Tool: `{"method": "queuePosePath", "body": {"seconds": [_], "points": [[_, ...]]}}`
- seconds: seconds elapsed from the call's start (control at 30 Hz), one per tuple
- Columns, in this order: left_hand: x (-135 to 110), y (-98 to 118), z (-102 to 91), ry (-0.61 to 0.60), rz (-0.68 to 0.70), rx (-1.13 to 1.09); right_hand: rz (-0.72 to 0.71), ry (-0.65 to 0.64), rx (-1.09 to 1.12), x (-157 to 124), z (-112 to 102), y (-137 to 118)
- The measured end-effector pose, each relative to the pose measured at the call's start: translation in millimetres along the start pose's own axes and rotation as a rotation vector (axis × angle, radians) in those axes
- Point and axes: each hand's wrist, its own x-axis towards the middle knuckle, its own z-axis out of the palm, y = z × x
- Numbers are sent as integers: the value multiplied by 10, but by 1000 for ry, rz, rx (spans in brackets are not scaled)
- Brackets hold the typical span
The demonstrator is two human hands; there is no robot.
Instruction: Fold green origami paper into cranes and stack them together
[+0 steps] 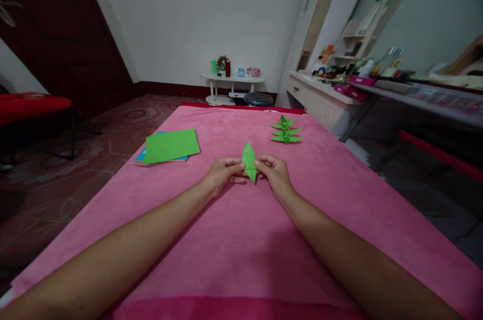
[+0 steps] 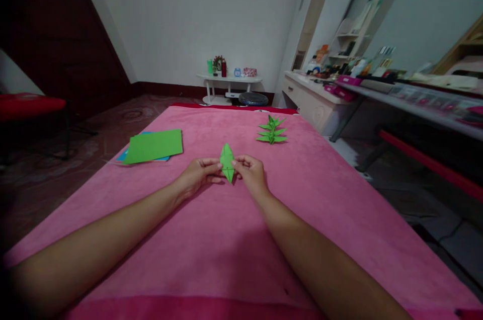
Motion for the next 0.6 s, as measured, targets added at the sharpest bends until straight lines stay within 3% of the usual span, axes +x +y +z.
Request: {"method": "queuePosePath", "body": {"seconds": [0.17, 0.33, 0.6], "points": [[213, 62, -38, -75, -39, 51, 34, -15, 28, 62, -22, -20], [394, 101, -97, -66, -11, 66, 141, -141, -9, 200, -66, -63], [395, 28, -161, -79, 58, 30, 132, -161, -21, 304, -102, 14]]}}
